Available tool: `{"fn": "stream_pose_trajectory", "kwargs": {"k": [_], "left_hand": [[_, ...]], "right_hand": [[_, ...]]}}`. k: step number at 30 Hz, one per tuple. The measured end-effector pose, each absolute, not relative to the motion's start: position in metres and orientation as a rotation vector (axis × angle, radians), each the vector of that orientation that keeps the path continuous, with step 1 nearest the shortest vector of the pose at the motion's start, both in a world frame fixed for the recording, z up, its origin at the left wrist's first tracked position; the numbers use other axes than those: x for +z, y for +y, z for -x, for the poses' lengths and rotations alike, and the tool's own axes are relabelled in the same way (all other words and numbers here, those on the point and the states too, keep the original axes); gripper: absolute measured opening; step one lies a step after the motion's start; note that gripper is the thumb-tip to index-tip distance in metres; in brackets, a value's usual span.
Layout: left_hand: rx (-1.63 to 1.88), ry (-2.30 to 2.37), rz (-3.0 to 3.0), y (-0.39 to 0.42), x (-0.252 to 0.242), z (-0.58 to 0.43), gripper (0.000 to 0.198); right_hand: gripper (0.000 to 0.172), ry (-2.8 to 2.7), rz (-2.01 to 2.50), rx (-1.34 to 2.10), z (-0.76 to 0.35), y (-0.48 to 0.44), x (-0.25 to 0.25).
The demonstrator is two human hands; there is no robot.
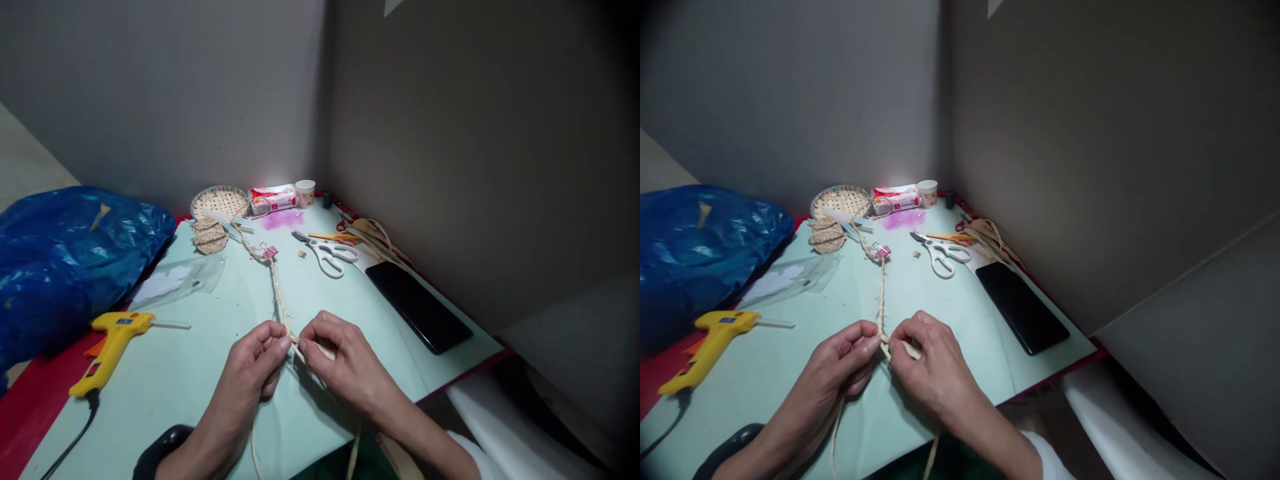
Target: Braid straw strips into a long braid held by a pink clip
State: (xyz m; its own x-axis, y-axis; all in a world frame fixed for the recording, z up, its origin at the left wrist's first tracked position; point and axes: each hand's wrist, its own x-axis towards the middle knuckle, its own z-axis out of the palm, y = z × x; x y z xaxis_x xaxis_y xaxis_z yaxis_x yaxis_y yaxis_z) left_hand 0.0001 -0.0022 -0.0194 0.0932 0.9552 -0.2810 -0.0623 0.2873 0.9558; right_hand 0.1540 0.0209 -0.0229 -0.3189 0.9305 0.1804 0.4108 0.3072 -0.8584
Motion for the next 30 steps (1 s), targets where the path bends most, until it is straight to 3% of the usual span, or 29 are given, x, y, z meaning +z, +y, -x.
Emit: {"fn": "stream_pose_trajectory", "kwargs": {"k": [15, 23, 30], "left_hand": [[1.004, 1.403, -1.078, 0.000, -0.023, -0.004, 0.026], [0.990, 1.360, -1.031, -0.002, -0.022, -0.003, 0.019], [0.985, 1.329, -0.836, -0.002, -0.024, -0.001, 0.023]], "right_hand": [[0.015, -2.007, 1.289, 0.565, -0.150, 0.006, -0.030], [0.021, -1.921, 1.267, -0.033, -0.126, -0.017, -0.044], [0.027, -2.001, 1.177, -0.263, -0.120, -0.018, -0.037]]}}
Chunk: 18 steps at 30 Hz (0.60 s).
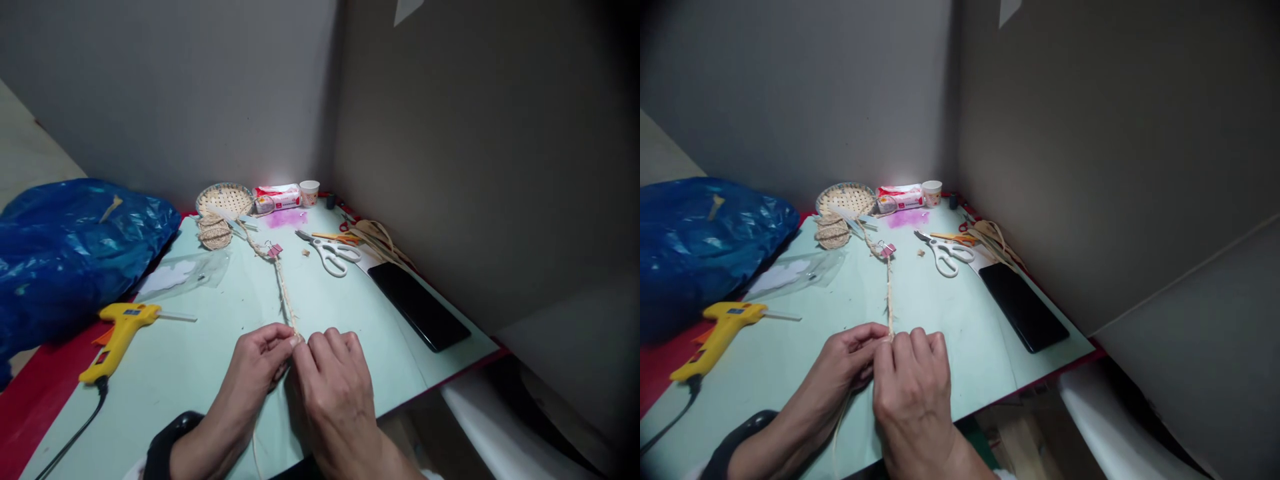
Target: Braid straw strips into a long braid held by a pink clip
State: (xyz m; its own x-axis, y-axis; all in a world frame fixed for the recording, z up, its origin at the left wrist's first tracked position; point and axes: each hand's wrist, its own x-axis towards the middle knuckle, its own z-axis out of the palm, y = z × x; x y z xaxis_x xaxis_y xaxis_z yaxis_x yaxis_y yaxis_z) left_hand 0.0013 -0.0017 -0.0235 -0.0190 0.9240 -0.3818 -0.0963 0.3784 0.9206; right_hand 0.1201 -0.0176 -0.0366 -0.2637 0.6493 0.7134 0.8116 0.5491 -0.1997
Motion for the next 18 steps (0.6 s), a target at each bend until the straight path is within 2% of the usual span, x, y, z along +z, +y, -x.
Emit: {"fn": "stream_pose_trajectory", "kwargs": {"k": [13, 15, 18], "left_hand": [[1.008, 1.229, -0.762, -0.006, -0.022, 0.002, 0.020], [1.016, 1.217, -0.780, -0.007, -0.019, 0.003, 0.020], [1.021, 1.229, -0.858, -0.008, -0.013, 0.004, 0.020]], "right_hand": [[0.022, -2.068, 1.023, -0.238, -0.127, -0.029, -0.037], [0.024, -2.075, 0.958, -0.081, -0.137, -0.030, -0.031], [0.021, -1.935, 1.031, 0.386, -0.157, -0.017, -0.016]]}}
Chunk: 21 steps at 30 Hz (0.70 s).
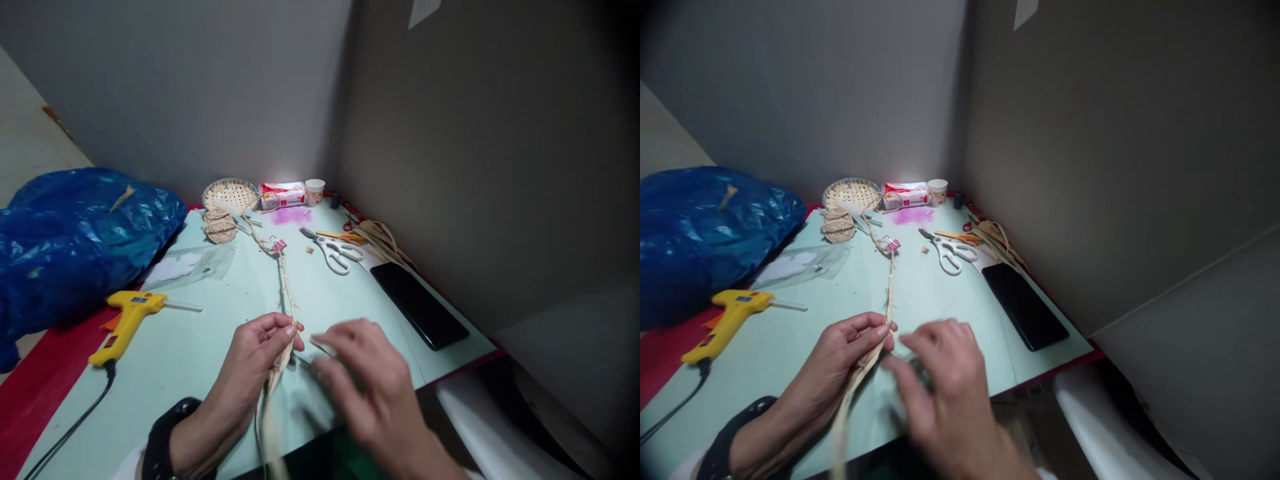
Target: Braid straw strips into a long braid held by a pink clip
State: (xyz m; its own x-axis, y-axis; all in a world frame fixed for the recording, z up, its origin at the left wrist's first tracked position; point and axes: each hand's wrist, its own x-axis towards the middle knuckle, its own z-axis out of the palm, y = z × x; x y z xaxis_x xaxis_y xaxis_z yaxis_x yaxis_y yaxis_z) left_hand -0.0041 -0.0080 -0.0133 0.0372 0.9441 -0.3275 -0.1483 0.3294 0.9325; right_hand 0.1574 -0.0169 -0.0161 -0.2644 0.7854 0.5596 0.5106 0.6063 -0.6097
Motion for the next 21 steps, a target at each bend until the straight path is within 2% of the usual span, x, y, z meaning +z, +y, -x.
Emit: {"fn": "stream_pose_trajectory", "kwargs": {"k": [3, 8, 14, 21], "left_hand": [[1.020, 1.277, -0.936, -0.008, -0.011, 0.004, 0.021], [1.088, 1.263, -1.017, -0.010, -0.019, 0.005, 0.019], [1.123, 1.262, -1.005, -0.013, -0.030, 0.007, 0.019], [1.177, 1.247, -1.067, -0.017, -0.036, 0.001, 0.022]], "right_hand": [[0.022, -1.914, 1.177, 0.874, -0.167, 0.008, -0.006], [0.030, -2.022, 0.993, 1.413, -0.151, 0.036, -0.010], [0.032, -1.825, 0.961, 1.619, -0.142, 0.035, -0.027], [0.027, -1.677, 0.975, 1.615, -0.142, 0.032, -0.035]]}}
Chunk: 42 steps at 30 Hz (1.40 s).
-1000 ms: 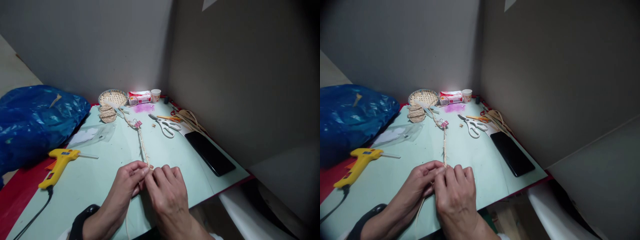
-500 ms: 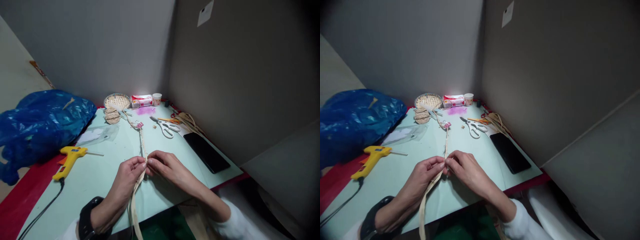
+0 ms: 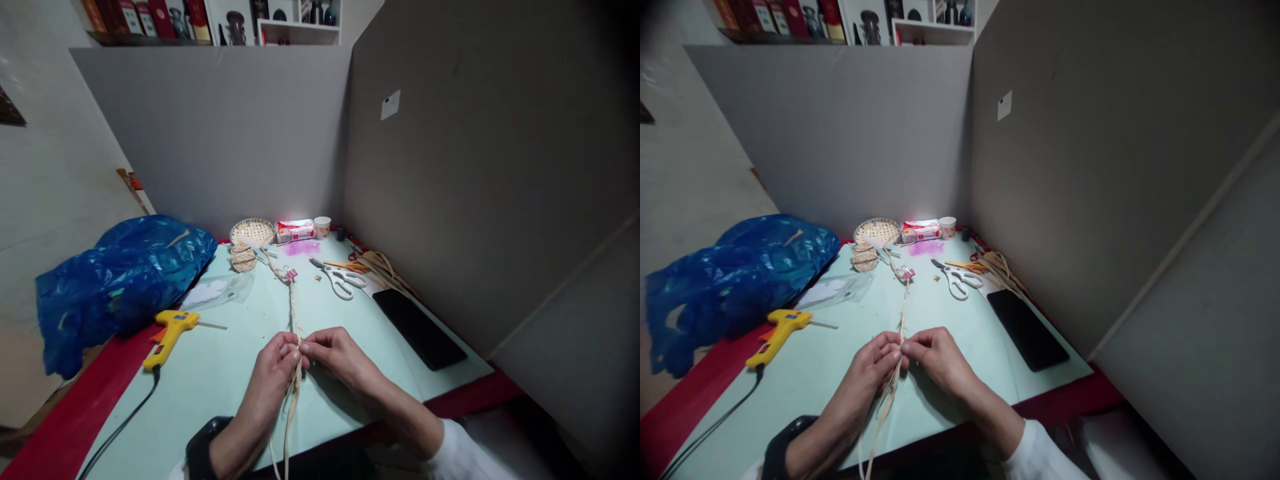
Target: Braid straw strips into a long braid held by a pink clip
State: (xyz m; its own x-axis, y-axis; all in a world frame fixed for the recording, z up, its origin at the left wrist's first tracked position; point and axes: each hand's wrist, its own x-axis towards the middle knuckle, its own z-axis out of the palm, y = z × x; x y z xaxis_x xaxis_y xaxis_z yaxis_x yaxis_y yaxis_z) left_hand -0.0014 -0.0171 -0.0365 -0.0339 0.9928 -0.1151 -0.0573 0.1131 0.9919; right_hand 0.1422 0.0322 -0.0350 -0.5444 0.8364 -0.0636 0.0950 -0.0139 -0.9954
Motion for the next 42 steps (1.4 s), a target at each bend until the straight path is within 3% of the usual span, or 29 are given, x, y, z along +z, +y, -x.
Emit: {"fn": "stream_pose_trajectory", "kwargs": {"k": [5, 14, 20, 26, 32, 38, 42], "left_hand": [[1.191, 1.266, -1.099, -0.018, -0.034, 0.002, 0.035], [1.045, 1.646, -1.582, -0.029, -0.020, 0.006, 0.014], [0.899, 1.779, -1.694, -0.037, -0.005, 0.013, 0.028], [0.977, 1.723, -1.532, -0.041, -0.010, 0.007, 0.029], [0.998, 1.995, -1.973, -0.049, -0.027, -0.014, 0.019], [0.826, 2.006, -2.256, -0.061, -0.032, -0.030, 0.032], [0.978, 1.892, -2.284, -0.069, -0.014, -0.014, 0.017]], "right_hand": [[0.028, -1.702, 0.967, 1.443, -0.138, 0.029, -0.041], [0.023, -1.646, 1.078, 1.197, -0.136, 0.014, -0.037], [0.025, -1.687, 1.059, 1.120, -0.134, 0.012, -0.040], [0.028, -1.648, 1.024, 1.271, -0.130, 0.016, -0.042], [0.025, -1.429, 0.958, 1.579, -0.133, 0.017, -0.028], [0.022, -1.300, 0.933, 1.734, -0.138, 0.021, -0.027], [0.023, -1.308, 0.952, 1.724, -0.142, 0.023, -0.030]]}}
